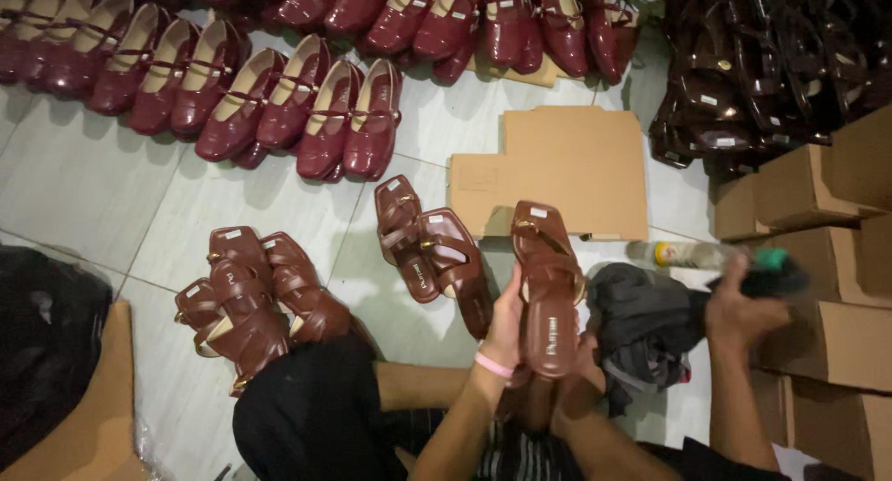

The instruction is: The person sits on the floor and wipes brown sandals with a dark cloth. They repeatedly pick up a sandal, wipe its surface, and place it back among other sandals on the floor.

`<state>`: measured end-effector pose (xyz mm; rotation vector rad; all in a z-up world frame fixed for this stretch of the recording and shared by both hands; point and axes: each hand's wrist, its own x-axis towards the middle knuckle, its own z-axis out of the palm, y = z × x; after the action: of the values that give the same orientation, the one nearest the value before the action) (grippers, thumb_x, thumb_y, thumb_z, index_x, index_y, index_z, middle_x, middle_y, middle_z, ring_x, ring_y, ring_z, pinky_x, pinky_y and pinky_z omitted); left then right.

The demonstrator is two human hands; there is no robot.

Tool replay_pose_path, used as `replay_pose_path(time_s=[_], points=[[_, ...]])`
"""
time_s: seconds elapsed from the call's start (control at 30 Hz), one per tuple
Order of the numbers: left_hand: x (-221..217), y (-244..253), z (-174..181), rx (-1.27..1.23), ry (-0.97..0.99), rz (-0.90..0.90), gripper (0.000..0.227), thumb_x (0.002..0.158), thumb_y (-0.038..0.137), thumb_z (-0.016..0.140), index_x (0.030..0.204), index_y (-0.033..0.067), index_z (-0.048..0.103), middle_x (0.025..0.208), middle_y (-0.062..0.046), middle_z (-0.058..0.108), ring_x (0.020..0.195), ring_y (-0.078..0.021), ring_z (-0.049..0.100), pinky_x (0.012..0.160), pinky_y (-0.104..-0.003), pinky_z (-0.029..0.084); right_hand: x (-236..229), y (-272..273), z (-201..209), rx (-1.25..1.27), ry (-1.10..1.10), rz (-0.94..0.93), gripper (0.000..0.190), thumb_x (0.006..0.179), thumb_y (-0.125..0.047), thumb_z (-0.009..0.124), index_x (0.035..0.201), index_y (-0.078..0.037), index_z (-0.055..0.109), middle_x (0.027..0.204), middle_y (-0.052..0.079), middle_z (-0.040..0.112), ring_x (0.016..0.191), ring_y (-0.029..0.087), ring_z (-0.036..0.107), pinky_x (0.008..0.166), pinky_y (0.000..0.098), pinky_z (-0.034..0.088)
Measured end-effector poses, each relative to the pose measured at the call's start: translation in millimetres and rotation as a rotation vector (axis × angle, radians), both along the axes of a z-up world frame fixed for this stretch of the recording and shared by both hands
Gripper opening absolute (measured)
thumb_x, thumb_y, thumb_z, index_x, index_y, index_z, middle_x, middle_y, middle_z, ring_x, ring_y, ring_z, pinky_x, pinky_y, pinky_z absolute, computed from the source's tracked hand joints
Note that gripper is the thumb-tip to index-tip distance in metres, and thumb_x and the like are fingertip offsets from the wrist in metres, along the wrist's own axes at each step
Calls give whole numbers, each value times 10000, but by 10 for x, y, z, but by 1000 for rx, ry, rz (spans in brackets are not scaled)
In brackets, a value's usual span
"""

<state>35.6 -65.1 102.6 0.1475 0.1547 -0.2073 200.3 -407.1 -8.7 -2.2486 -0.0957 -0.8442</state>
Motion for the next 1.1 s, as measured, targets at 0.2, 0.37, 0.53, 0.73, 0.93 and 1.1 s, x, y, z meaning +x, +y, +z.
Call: replay_pose_path(time_s=[0.2, 0.37, 0.53, 0.73, 0.93, 1.1], points=[[-137, -17, 220, -138, 74, -73, 791, 1096, 643, 370, 1466, -54, 433, 1171, -270, 656, 885, -318, 713, 765, -419, 607, 36, 232, 91, -211, 284, -96, 454, 1051, -413, 816, 975, 17, 691, 909, 234, 712, 840, 424, 723, 758, 481, 556], [-122, -64, 339, 432, -162, 257, 674, 1099, 529, 409, 1624, 144, 236, 1219, -205, 613, 868, -267, 682, 737, -395, 591, -300, 201, 444, -574, -27, -17, 311, 845, -101, 738, 1086, 85, 675, 983, 291, 678, 813, 483, 663, 688, 493, 535], [-98, -96, 283, 536, -152, 388, 686, 1120, 487, 383, 1649, 121, 145, 1284, -172, 586, 898, -257, 682, 767, -403, 599, -941, 474, 834, -105, 285, 135, 167, 1048, -121, 689, 1116, 30, 668, 897, 223, 661, 709, 368, 628, 664, 456, 498], [9, -184, 25, 986, -85, 574, 625, 1149, 381, 284, 1652, 29, 166, 1657, -151, 315, 1500, -258, 353, 1247, -393, 293, -1403, 1338, 1287, -495, 158, 874, 381, 642, -169, 795, 989, -57, 687, 1018, 155, 690, 699, 331, 674, 615, 410, 570], [36, -211, 8, 964, -82, 637, 636, 1138, 368, 283, 1651, 19, 143, 1685, -124, 254, 1535, -230, 274, 1271, -373, 220, -1402, 1720, 1725, -646, 255, 855, 535, 576, -202, 819, 1077, -110, 656, 1030, 152, 684, 665, 339, 669, 599, 436, 555], [0, -209, 98, 866, -87, 520, 684, 1120, 447, 287, 1655, 46, 141, 1602, -140, 361, 1418, -247, 416, 1180, -394, 362, -1339, 1784, 1757, -776, 293, 811, 436, 666, -218, 794, 1083, -174, 675, 894, 86, 643, 644, 291, 653, 586, 410, 544]])
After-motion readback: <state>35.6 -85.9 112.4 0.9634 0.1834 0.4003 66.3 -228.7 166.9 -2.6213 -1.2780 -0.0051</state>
